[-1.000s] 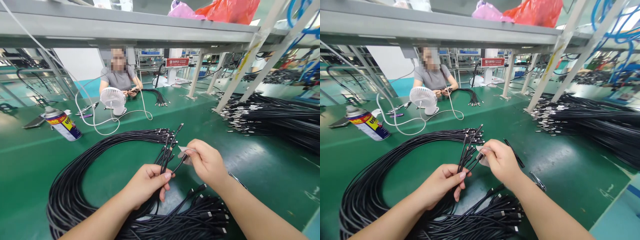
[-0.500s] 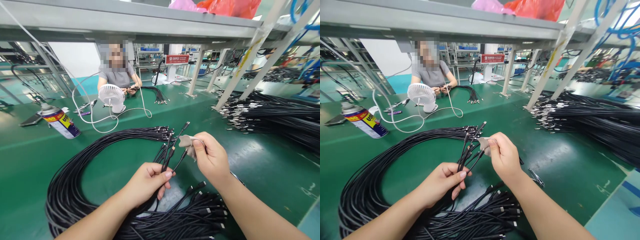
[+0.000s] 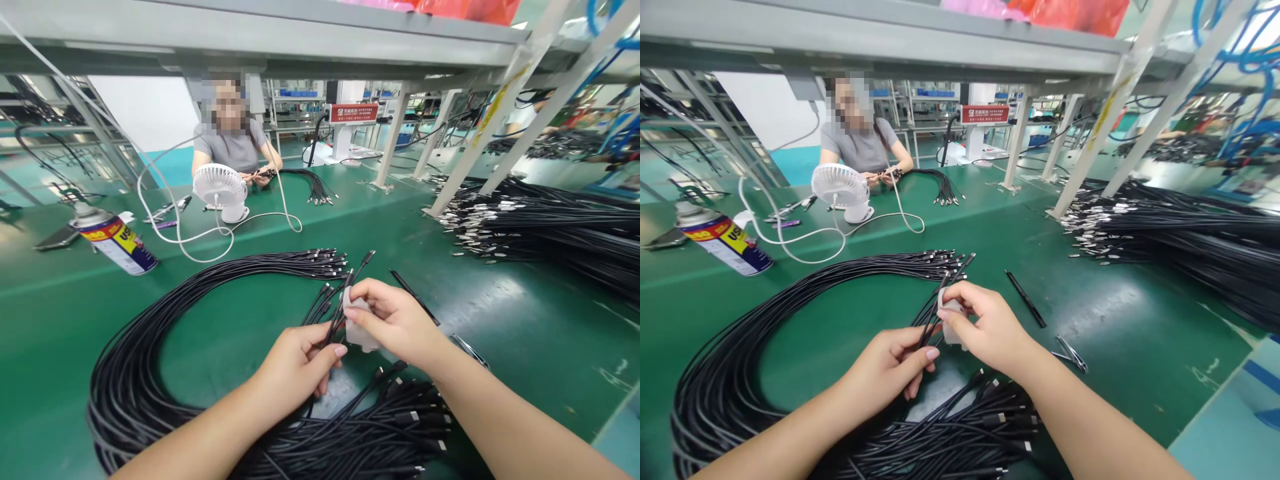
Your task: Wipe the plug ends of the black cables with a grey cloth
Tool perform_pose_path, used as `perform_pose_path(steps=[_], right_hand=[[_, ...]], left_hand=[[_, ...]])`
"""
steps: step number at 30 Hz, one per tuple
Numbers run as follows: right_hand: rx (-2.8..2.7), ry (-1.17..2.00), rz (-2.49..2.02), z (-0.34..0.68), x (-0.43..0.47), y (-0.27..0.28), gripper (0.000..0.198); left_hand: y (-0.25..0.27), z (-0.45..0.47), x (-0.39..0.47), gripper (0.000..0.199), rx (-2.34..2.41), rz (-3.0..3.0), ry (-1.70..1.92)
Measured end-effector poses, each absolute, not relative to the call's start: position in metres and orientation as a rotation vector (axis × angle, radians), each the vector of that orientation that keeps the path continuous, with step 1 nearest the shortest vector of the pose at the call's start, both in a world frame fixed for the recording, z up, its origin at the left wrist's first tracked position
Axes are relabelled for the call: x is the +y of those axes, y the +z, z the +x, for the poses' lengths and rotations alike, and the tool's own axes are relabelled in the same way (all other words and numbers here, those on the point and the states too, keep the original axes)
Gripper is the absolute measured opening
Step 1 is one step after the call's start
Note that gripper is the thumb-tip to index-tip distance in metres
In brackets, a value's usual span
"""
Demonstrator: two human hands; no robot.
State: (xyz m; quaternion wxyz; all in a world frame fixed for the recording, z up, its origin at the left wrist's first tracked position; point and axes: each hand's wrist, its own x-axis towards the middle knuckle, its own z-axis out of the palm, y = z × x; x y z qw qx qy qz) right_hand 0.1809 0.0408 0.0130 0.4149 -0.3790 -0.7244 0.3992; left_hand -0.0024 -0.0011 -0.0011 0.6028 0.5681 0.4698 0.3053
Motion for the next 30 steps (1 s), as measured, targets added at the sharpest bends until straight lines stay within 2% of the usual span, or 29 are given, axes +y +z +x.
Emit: perform_pose_path(steps=[3, 7, 13, 16, 22, 27, 30], right_hand=[[-1.607, 1.405, -0.867, 0.1796, 0.0426, 0.0122, 0.023], [-1.524, 1.678, -0.850, 0.1773, 0.0411, 0.0150, 0.034], [-1.519, 1.574, -0.911, 0.1783, 0.0395, 0.0147, 0.043], [-1.475, 1.574, -0.975, 0.1765, 0.0379, 0.0136, 0.037], [-1.464, 1.610, -0.965, 0.1726, 0.0333, 0.0159, 0.039], [-1.425, 1.518, -0.987, 0.1757, 0.0367, 0.0170, 0.038], [-1.312, 1.595, -1.019, 0.1768, 0.0377, 0.0203, 0.042]], left_hand=[[0.0002, -0.0033, -0.0007, 0.032, 1.037, 1.295, 0.751], [0.0033, -0.0035, -0.0002, 0.037, 0.980, 1.175, 0.796], [0.0028, -0.0031, 0.0002, 0.049, 0.922, 1.049, 0.813], [0.0012, -0.0030, 0.0002, 0.047, 0.902, 1.058, 0.811], [0.0015, -0.0052, 0.0007, 0.045, 0.877, 1.068, 0.823], [0.0023, -0.0062, 0.0014, 0.045, 0.868, 1.065, 0.831], [0.0014, -0.0062, 0.0023, 0.046, 0.868, 1.047, 0.832]])
